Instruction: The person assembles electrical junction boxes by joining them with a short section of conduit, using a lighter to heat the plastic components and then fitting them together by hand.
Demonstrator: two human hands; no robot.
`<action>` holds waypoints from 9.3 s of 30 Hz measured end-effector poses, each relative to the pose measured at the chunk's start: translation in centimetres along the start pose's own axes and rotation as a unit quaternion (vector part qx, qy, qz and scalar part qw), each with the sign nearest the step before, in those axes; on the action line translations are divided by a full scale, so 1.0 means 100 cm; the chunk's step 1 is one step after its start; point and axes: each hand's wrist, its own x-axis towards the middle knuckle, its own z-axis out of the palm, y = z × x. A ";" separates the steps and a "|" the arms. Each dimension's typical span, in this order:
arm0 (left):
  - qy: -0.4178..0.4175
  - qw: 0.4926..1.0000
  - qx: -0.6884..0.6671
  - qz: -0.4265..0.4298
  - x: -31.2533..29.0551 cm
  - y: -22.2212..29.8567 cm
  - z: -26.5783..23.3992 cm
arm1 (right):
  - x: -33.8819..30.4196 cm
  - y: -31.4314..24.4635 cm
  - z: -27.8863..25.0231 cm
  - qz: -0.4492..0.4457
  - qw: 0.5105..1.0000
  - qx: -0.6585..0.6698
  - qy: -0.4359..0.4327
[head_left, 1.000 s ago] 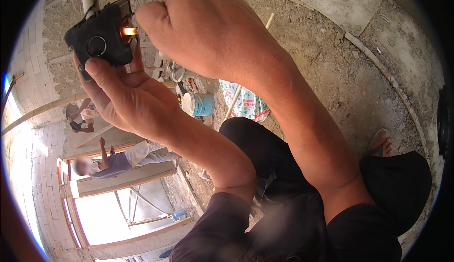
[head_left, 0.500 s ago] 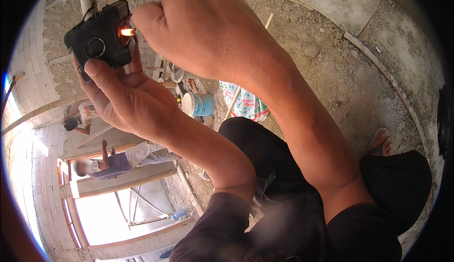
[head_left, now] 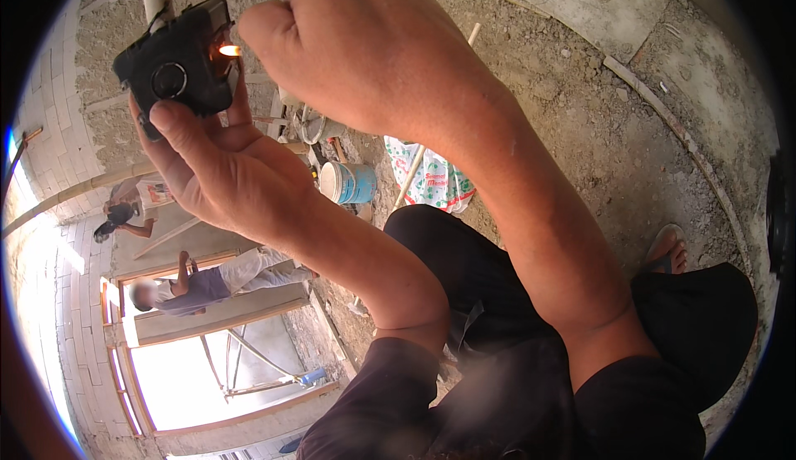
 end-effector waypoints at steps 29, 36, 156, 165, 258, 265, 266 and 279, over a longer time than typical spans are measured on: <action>-0.004 1.000 -0.012 -0.001 0.000 -0.001 0.000 | -0.001 -0.004 -0.003 -0.007 1.000 0.000 0.011; 0.001 1.000 -0.015 0.004 -0.001 -0.001 0.003 | -0.001 -0.004 -0.003 -0.011 1.000 0.005 0.019; 0.001 1.000 -0.006 -0.005 -0.001 -0.006 0.002 | -0.001 -0.002 -0.003 -0.026 0.998 -0.024 0.044; -0.007 1.000 -0.001 -0.004 -0.002 -0.005 0.005 | 0.001 0.002 -0.001 -0.034 0.998 -0.024 0.055; 0.111 0.976 -0.055 -0.179 -0.008 -0.008 -0.097 | 0.025 0.102 -0.055 0.146 0.975 0.072 0.150; 0.376 0.888 0.054 -0.260 -0.123 0.010 -0.248 | -0.002 0.221 0.003 0.343 0.936 0.050 0.059; 0.402 0.872 0.077 -0.270 -0.151 0.011 -0.267 | -0.016 0.241 0.022 0.385 0.918 0.082 0.046; 0.626 0.750 0.099 -0.191 -0.326 0.064 -0.486 | -0.095 0.268 0.200 0.082 0.885 -0.387 -0.246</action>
